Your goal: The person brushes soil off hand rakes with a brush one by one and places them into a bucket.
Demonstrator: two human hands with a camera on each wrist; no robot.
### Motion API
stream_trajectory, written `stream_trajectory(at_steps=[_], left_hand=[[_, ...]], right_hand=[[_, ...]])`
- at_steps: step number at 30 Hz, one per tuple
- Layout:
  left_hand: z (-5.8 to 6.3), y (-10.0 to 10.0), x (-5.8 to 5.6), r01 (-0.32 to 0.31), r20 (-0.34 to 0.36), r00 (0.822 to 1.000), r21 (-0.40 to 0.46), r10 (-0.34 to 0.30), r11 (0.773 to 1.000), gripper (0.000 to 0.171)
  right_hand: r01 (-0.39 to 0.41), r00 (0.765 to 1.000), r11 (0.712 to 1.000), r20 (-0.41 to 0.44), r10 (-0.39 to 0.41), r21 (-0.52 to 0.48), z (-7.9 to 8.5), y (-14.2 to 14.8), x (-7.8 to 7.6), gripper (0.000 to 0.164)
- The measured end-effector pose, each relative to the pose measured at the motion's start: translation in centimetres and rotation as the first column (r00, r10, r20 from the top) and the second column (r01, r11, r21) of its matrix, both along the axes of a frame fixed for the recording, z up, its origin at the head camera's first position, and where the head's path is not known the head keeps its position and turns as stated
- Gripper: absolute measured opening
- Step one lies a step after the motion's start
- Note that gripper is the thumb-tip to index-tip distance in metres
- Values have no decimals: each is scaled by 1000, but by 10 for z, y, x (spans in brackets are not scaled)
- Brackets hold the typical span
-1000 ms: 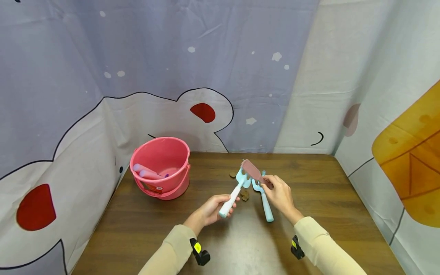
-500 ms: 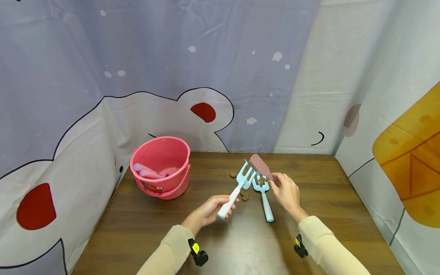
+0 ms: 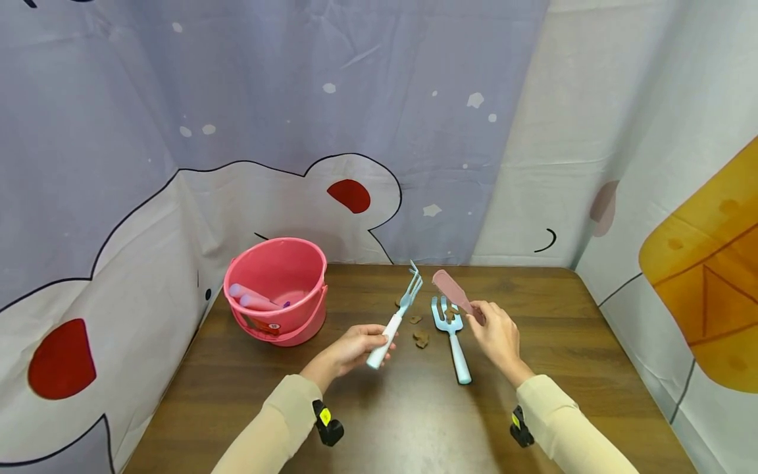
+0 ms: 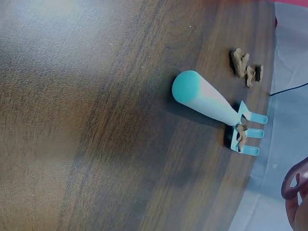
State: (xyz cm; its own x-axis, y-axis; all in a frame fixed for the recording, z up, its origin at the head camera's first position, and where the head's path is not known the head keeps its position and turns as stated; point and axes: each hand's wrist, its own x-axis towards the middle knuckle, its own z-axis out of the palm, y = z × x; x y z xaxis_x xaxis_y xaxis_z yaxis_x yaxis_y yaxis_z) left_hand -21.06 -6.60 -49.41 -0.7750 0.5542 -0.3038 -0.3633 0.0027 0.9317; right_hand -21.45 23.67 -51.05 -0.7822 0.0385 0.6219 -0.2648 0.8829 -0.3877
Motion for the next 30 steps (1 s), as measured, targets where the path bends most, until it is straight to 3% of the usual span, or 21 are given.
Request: stream_trajectory(at_steps=[5,10,13,15,16,18,22,27,30], left_hand=[[12,-1,1,-88,-114,991,-180,68,980,37],[19,-2,1,-190,-271,958,-368,90,910,29],[27,-3,0,-259,-420,907,-490,35,832,26],[34,-4,0,-312,-515,856,-564,-30,765,25],[38,-4,-1,-337,-552,831,-593,-66,731,24],[45,-6,-1,-363,-588,799,-636,-124,681,23],[59,-8,-3,-395,-615,764,-684,-194,614,21],[72,-14,-6,-459,-663,701,-701,-262,546,20],[81,-19,-8,-489,-675,676,-711,-295,505,20]], right_hand=[[-12,1000,1000,8,12,19,1,0,2,24],[-22,1000,999,17,21,39,1,0,3,24],[-27,1000,998,16,27,52,0,1,4,24],[-28,1000,998,16,27,59,0,2,4,24],[-29,999,998,16,28,63,-1,2,4,24],[-31,999,997,19,30,68,-2,2,4,24],[-31,999,997,34,29,64,-2,4,3,24],[-28,998,998,55,24,64,-2,5,4,23],[-33,998,997,56,29,72,-3,6,6,23]])
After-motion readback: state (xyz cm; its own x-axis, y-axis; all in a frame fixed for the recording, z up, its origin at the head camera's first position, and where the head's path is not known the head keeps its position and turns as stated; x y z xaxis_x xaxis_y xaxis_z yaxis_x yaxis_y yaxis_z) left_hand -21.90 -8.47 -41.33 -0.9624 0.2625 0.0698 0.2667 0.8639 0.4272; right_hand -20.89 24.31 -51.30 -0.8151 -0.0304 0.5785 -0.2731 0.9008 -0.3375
